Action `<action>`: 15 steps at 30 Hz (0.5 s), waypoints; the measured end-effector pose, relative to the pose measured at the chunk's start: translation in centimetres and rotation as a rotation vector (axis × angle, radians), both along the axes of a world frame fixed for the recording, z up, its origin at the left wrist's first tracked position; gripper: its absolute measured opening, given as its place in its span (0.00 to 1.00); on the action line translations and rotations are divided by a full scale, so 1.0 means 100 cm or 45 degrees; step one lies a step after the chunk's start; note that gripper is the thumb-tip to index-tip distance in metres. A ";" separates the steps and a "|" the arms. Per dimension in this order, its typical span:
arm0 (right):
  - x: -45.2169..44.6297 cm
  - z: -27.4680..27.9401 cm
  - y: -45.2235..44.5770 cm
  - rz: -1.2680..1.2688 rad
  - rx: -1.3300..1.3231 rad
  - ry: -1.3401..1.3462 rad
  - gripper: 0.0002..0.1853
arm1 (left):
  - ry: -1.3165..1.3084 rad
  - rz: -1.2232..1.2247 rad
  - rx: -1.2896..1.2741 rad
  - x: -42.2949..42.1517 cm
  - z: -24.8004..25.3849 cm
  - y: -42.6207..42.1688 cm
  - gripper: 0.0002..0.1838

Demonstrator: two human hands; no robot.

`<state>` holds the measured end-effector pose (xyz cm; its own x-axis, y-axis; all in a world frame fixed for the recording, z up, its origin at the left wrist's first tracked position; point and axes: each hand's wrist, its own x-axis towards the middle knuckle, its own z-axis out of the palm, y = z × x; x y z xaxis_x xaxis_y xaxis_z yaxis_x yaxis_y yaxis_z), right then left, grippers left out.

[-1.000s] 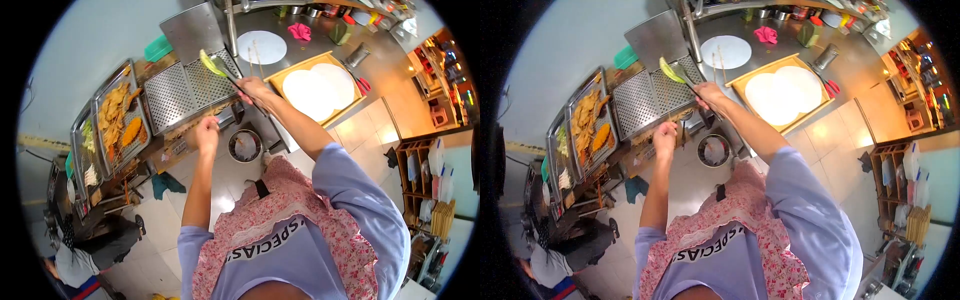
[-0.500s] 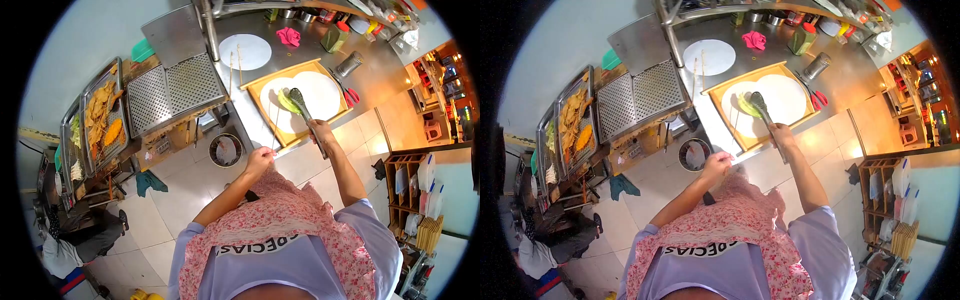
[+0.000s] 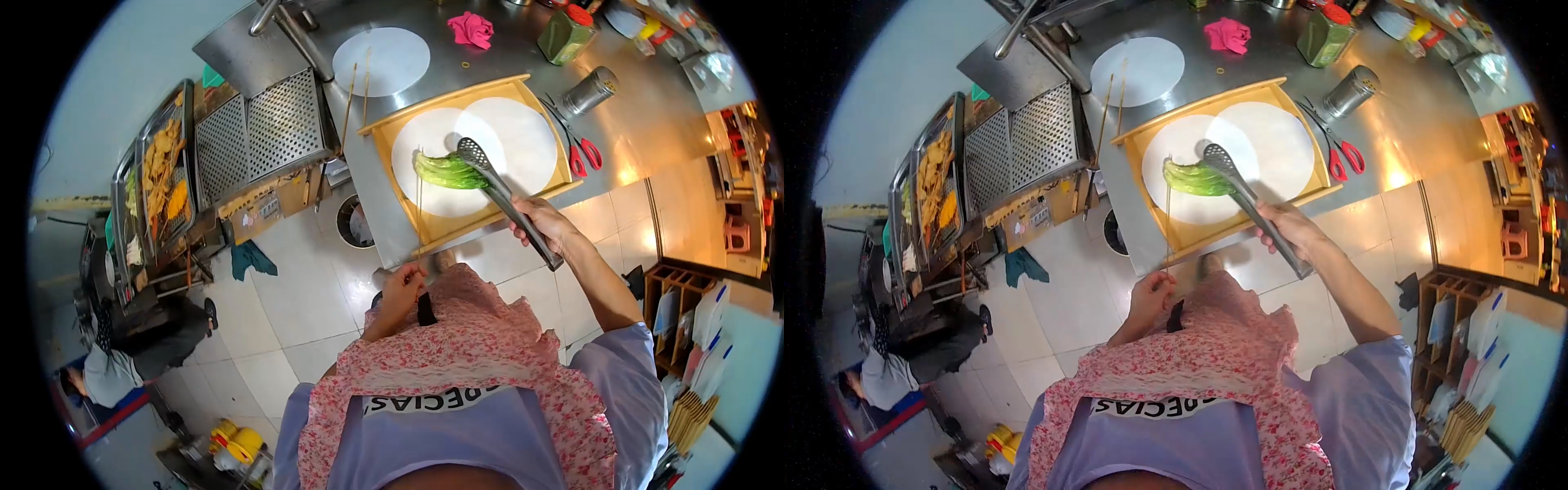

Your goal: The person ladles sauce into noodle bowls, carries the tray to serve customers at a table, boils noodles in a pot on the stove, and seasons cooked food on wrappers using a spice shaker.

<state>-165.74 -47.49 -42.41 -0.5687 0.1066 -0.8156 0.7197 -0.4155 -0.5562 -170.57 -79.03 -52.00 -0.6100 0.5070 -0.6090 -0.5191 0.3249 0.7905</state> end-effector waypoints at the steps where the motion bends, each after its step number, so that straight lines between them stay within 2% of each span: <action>1: -0.002 0.003 0.006 0.012 0.042 -0.007 0.14 | 0.049 -0.020 -0.045 0.000 0.001 0.002 0.06; 10: 0.010 0.026 0.023 0.035 0.167 0.006 0.17 | 0.136 -0.007 -0.086 -0.006 0.002 0.011 0.07; 12: 0.016 0.034 0.029 0.053 0.296 -0.051 0.17 | 0.189 -0.012 -0.076 -0.004 -0.007 0.004 0.07; 15: 0.021 0.054 0.036 0.093 0.534 -0.055 0.17 | 0.272 -0.057 -0.162 -0.006 0.014 0.002 0.07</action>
<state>-163.60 -43.88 -37.04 -0.5530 0.3947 -0.7337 0.7654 -0.1071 -0.6345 -171.22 -78.88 -50.58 -0.7104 0.4634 -0.5296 -0.3279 0.4479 0.8318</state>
